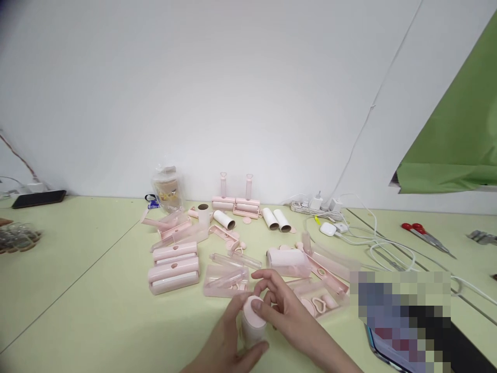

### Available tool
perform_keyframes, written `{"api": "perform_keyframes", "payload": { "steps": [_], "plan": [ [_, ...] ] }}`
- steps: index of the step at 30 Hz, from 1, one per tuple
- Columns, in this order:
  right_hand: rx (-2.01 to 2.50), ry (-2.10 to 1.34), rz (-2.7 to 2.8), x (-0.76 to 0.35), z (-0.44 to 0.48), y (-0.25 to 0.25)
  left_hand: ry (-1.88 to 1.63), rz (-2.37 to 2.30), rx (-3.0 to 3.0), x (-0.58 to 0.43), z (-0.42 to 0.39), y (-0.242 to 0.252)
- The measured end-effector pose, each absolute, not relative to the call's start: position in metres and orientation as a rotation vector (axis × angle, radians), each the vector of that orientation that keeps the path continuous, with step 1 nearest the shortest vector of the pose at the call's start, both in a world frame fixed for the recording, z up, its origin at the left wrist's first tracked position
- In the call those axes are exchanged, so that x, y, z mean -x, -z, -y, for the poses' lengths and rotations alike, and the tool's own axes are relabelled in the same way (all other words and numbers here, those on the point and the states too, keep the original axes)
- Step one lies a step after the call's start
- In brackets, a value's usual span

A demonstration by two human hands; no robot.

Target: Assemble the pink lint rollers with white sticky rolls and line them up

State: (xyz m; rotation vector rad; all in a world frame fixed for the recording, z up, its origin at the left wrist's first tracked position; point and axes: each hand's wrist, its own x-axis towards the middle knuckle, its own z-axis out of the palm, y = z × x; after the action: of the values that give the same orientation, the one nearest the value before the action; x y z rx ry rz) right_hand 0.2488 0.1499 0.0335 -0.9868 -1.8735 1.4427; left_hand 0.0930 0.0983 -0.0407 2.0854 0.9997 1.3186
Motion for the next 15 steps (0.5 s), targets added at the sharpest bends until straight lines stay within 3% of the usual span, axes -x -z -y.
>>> {"api": "perform_keyframes", "payload": {
  "steps": [5, 10, 15],
  "plan": [
    [1.202, -0.852, 2.145, -0.226, -0.217, -0.042, -1.173, -1.118, -2.223, -0.091, -0.096, 0.025],
    [1.299, -0.759, 2.279, -0.169, -0.301, -0.030, -1.139, -1.112, -2.214, -0.091, -0.097, 0.023],
    [1.407, -0.787, 2.325, -0.143, -0.330, -0.012, -1.249, -1.134, -2.259, -0.091, -0.097, 0.025]
  ]
}}
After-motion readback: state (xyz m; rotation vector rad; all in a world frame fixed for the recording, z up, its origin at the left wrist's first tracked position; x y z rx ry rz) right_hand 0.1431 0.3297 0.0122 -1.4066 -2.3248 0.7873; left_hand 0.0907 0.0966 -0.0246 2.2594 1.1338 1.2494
